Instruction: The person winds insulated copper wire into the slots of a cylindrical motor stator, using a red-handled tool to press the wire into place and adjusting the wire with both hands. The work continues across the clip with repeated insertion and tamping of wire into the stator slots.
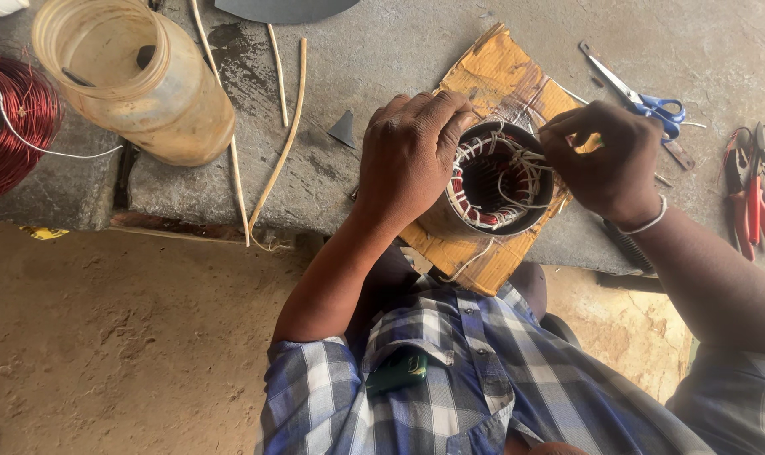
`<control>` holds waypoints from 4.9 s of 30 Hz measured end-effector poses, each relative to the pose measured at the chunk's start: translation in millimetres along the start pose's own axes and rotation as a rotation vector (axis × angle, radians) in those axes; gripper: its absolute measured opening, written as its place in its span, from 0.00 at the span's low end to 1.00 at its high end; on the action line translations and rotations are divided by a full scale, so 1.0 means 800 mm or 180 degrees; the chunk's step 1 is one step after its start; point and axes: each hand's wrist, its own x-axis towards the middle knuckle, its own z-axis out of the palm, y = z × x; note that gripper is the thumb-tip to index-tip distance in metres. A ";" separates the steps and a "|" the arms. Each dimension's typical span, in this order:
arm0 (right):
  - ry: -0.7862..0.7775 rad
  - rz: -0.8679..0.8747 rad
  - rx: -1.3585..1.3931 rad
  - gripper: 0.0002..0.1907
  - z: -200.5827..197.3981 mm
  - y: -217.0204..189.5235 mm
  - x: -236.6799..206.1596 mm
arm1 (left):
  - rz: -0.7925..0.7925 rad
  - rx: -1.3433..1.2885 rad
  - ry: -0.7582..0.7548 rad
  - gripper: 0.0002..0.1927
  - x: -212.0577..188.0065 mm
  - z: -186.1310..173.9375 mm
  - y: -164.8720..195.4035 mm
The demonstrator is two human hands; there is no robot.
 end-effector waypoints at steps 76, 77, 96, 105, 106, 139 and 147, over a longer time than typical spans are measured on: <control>0.0328 -0.0646 -0.0638 0.10 -0.010 -0.013 -0.017 | -0.0184 0.0266 -0.0267 0.10 0.000 0.005 0.004; 0.0378 -0.0593 -0.0637 0.11 -0.008 -0.013 -0.018 | -0.0185 0.0250 -0.0259 0.10 0.000 0.004 0.004; 0.0429 -0.0761 -0.0320 0.10 0.007 -0.014 -0.014 | -0.0161 0.0302 -0.0210 0.09 0.000 0.002 0.001; 0.0322 -0.0731 -0.0489 0.09 -0.006 -0.027 -0.004 | -0.0194 0.0288 -0.0214 0.09 0.002 0.001 0.002; 0.0292 -0.0739 -0.0494 0.10 -0.008 -0.029 -0.002 | -0.0193 0.0287 -0.0228 0.09 0.002 0.001 0.003; -0.0044 -0.0009 -0.0708 0.13 0.002 -0.005 -0.004 | 0.1576 0.2102 -0.2191 0.09 0.044 0.028 0.048; -0.0437 0.0128 -0.0757 0.15 -0.010 -0.015 0.014 | 0.2090 0.2489 -0.2201 0.08 0.045 0.051 0.047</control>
